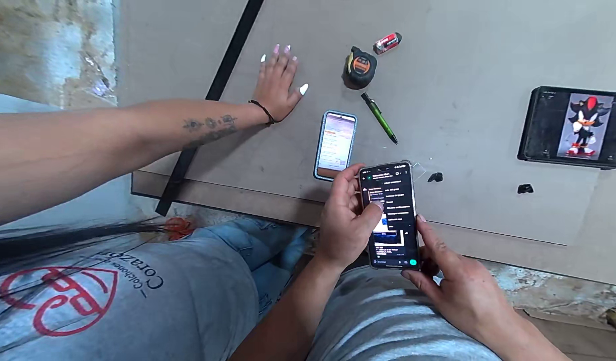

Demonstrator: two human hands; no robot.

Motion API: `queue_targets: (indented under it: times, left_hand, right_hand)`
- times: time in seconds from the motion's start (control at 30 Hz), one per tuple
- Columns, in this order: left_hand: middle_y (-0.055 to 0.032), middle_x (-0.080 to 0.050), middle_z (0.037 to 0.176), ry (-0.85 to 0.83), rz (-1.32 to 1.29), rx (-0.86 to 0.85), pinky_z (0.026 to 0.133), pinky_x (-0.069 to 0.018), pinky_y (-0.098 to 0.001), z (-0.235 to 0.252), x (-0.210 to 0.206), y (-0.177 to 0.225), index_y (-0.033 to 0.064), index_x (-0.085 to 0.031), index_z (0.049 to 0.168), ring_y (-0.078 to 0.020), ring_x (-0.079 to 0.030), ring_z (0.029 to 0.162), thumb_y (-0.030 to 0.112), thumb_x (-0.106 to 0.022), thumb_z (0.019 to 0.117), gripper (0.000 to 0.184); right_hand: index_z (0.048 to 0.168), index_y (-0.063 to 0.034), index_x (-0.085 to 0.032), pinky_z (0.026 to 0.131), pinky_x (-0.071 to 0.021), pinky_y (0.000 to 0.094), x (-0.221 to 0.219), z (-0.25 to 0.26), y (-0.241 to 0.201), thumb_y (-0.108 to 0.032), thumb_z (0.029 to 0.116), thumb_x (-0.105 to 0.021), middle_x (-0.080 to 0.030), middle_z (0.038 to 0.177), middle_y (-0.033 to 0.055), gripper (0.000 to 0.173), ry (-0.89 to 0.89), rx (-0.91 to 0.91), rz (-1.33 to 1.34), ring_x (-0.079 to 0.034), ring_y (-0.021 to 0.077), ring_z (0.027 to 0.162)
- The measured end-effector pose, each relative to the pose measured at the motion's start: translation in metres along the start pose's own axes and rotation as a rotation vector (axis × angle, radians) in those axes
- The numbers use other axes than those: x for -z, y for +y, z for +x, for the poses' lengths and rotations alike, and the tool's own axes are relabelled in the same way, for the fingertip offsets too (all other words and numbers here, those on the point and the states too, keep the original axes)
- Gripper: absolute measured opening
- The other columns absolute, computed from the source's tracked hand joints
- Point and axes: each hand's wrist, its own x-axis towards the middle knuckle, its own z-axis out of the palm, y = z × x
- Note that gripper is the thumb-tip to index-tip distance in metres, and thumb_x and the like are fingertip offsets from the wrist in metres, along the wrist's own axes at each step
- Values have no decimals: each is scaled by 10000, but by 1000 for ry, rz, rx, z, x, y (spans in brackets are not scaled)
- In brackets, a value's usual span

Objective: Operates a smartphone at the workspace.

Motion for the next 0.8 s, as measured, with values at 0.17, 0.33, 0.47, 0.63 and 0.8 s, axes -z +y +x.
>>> queue_targets:
  times: [0.17, 0.33, 0.47, 0.63, 0.8]
  left_hand:
    - [-176, -664, 1240, 38, 54, -4, 856, -645, -414, -1, -4, 6, 11, -387, 1495, -273, -726, 1013, -54, -656, 903, 653]
    - [-195, -638, 1285, 12, -1, -30, 881, -633, -428, 1, -4, 12, 7, -369, 1522, -288, -708, 1058, -39, -629, 921, 657]
    - [-194, -420, 1572, -216, -266, -5, 1097, -490, -513, -5, 0, 19, 58, -186, 1638, -323, -528, 1362, -43, -375, 943, 727]
    - [-211, -406, 1554, -411, -443, -23, 1025, -524, -543, -8, -4, 33, 148, -48, 1662, -343, -544, 1321, -55, -386, 870, 885]
    - [-197, -401, 1558, -509, -497, -94, 1038, -520, -523, 1, -8, 61, 162, -33, 1662, -323, -544, 1323, -88, -427, 836, 949]
  right_hand:
    - [1635, -191, -284, 666, -607, 290, 3, 1, -2, -399, 967, -682, -723, 915, -64, 804, 9, 35, -20, -665, 40, 732]
    - [1637, -215, -274, 653, -613, 302, 4, 4, -3, -403, 964, -688, -724, 907, -66, 812, 25, 28, -5, -668, 41, 717]
    - [1628, -183, -295, 623, -604, 289, 7, 7, -6, -438, 960, -687, -715, 877, -71, 816, 77, 20, 27, -650, 23, 682]
    - [1619, -132, -299, 626, -604, 281, 20, 14, -18, -431, 963, -687, -720, 884, -64, 818, 195, 88, 27, -652, 21, 688]
    - [1594, -117, -355, 665, -605, 280, 39, 20, -29, -387, 913, -768, -702, 1071, 22, 842, 399, 240, -23, -670, 74, 790]
